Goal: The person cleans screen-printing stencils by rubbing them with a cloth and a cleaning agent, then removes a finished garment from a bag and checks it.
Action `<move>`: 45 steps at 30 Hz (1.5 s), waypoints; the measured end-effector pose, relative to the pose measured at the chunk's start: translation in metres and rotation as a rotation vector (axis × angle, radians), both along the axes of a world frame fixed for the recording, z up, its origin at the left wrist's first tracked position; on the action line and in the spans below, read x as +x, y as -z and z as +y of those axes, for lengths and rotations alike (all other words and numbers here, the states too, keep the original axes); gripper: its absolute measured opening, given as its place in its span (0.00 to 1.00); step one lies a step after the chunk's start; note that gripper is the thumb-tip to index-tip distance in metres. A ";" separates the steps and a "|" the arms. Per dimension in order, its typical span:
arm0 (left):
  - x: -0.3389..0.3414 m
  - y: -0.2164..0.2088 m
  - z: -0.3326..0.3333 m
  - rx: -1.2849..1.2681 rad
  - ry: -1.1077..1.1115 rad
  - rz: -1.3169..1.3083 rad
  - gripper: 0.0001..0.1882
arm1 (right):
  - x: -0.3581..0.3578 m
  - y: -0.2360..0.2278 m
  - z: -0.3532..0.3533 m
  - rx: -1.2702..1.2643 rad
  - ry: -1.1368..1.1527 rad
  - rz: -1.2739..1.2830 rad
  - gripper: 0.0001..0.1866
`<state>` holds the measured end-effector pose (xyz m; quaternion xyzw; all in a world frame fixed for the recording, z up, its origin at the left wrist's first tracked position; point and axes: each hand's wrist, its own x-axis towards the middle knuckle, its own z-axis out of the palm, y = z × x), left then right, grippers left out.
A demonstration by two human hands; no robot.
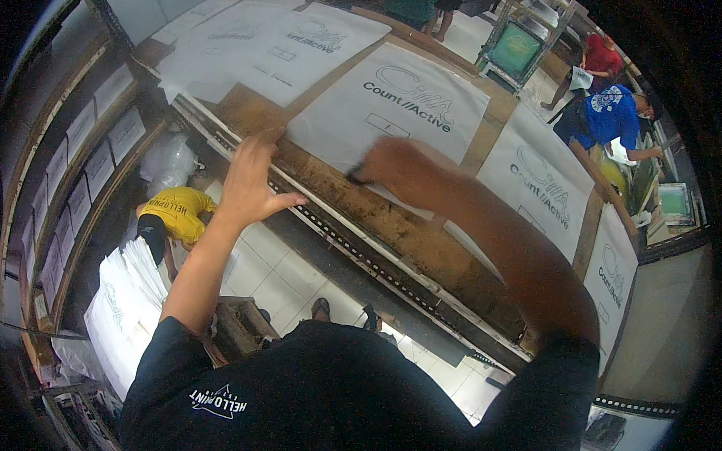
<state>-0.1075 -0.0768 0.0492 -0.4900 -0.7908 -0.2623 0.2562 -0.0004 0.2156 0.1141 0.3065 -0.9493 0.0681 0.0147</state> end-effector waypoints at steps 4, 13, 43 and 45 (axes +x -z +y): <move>-0.006 0.011 0.010 0.083 0.022 0.020 0.48 | 0.078 -0.006 0.043 0.014 0.071 -0.087 0.14; -0.016 0.031 0.015 0.155 0.024 0.058 0.50 | -0.046 -0.031 -0.013 -0.257 -0.011 0.207 0.13; -0.025 0.050 0.018 0.260 0.008 0.116 0.52 | -0.110 0.025 -0.066 -0.212 -0.022 0.222 0.15; -0.024 0.048 0.018 0.262 0.009 0.143 0.52 | -0.094 0.019 -0.055 -0.141 -0.035 0.111 0.15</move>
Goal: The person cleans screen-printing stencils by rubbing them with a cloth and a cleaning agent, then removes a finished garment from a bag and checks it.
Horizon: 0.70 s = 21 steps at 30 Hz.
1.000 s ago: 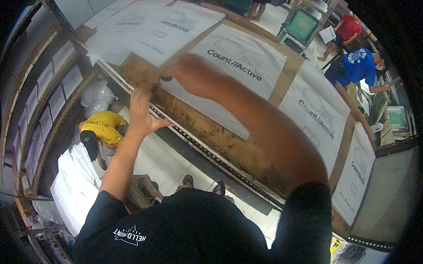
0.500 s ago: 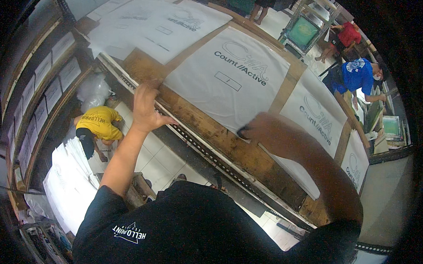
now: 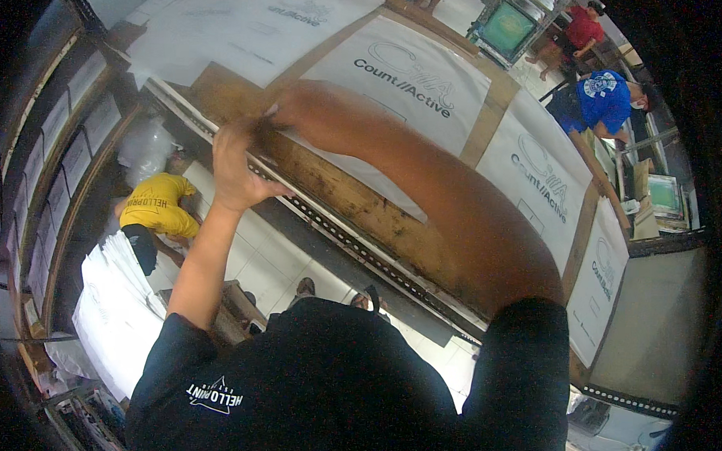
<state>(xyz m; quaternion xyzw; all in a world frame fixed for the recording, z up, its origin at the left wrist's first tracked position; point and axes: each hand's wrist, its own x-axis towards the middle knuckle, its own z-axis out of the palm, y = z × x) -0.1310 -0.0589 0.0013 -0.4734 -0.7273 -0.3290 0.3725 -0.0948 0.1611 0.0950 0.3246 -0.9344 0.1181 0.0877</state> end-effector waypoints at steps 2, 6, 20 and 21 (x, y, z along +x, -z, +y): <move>-0.002 0.005 0.002 0.012 -0.017 0.039 0.52 | 0.027 -0.006 0.017 0.045 -0.028 -0.066 0.16; -0.002 0.002 0.001 0.022 -0.024 0.040 0.51 | 0.105 -0.015 0.053 0.231 0.016 -0.158 0.20; -0.006 -0.008 -0.008 0.026 0.084 -0.044 0.53 | 0.145 -0.077 0.069 -0.026 0.164 -0.245 0.13; -0.007 -0.006 -0.007 0.034 0.092 -0.040 0.53 | 0.124 -0.074 0.062 -0.060 0.156 -0.176 0.12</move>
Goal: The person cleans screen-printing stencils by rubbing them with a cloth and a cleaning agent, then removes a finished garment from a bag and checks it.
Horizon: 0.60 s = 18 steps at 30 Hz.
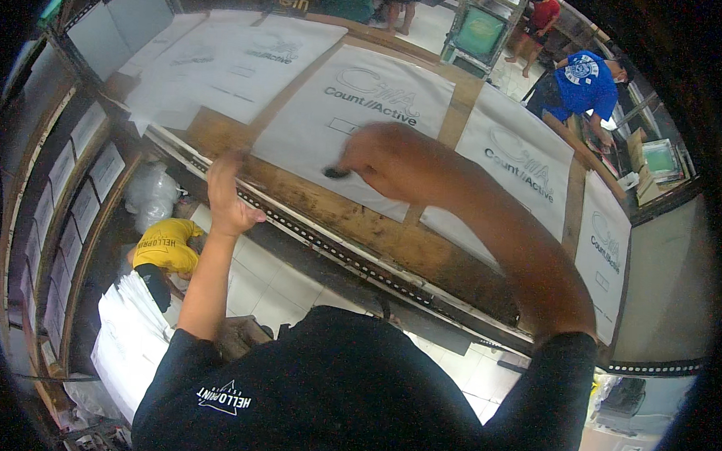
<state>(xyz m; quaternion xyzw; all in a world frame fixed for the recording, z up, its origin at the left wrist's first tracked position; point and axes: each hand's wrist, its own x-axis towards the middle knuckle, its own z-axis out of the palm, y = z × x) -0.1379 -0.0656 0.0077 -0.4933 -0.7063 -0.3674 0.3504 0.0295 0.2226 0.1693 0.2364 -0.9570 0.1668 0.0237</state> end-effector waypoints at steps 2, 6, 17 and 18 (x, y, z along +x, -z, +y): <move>0.000 0.005 0.004 0.026 -0.017 0.019 0.53 | -0.047 0.016 -0.016 -0.055 -0.025 0.134 0.12; 0.002 0.004 0.009 0.021 -0.034 0.009 0.52 | -0.123 0.062 -0.046 -0.110 -0.038 0.271 0.13; 0.007 -0.025 0.003 0.015 -0.034 -0.067 0.44 | -0.011 0.050 0.013 0.260 -0.005 -0.160 0.17; 0.008 -0.036 0.008 -0.050 -0.072 -0.158 0.40 | 0.022 0.039 0.020 0.288 0.038 -0.184 0.16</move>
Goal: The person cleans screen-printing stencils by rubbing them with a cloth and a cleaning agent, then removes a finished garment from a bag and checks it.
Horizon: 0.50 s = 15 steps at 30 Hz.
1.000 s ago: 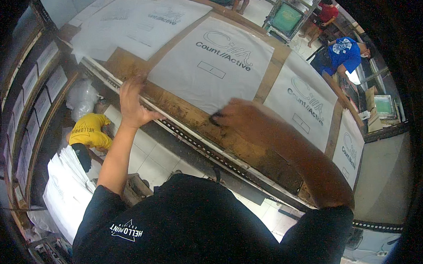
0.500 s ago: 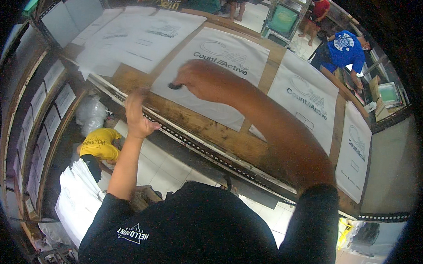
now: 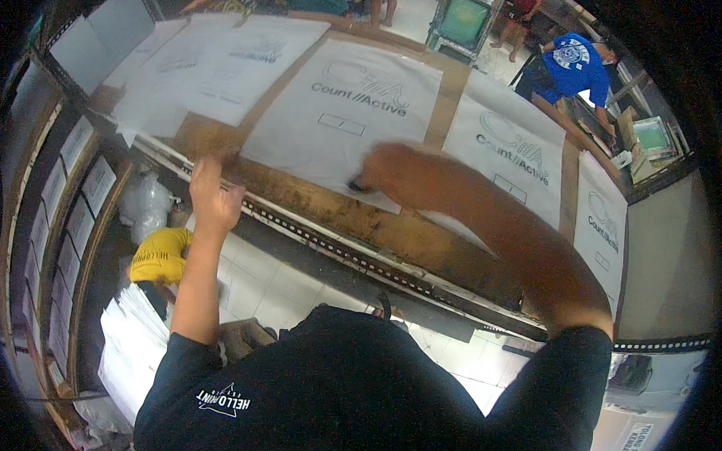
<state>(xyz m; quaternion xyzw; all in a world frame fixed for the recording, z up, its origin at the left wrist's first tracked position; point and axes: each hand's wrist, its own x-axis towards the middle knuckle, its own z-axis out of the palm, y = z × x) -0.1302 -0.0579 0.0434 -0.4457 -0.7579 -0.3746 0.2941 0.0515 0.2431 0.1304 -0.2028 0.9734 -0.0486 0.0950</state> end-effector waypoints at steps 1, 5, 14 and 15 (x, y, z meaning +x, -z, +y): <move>0.001 -0.013 0.003 -0.070 -0.040 -0.087 0.36 | 0.028 -0.014 -0.002 0.026 0.040 -0.014 0.16; -0.002 -0.074 0.038 -0.392 -0.162 -0.352 0.24 | 0.115 -0.056 -0.027 0.120 0.325 -0.106 0.17; -0.111 -0.065 0.171 -0.779 -0.104 -0.356 0.31 | 0.220 0.015 -0.074 -0.606 0.744 0.624 0.15; -0.121 -0.060 0.176 -0.815 -0.073 -0.353 0.30 | 0.223 0.021 -0.077 -0.606 0.774 0.673 0.15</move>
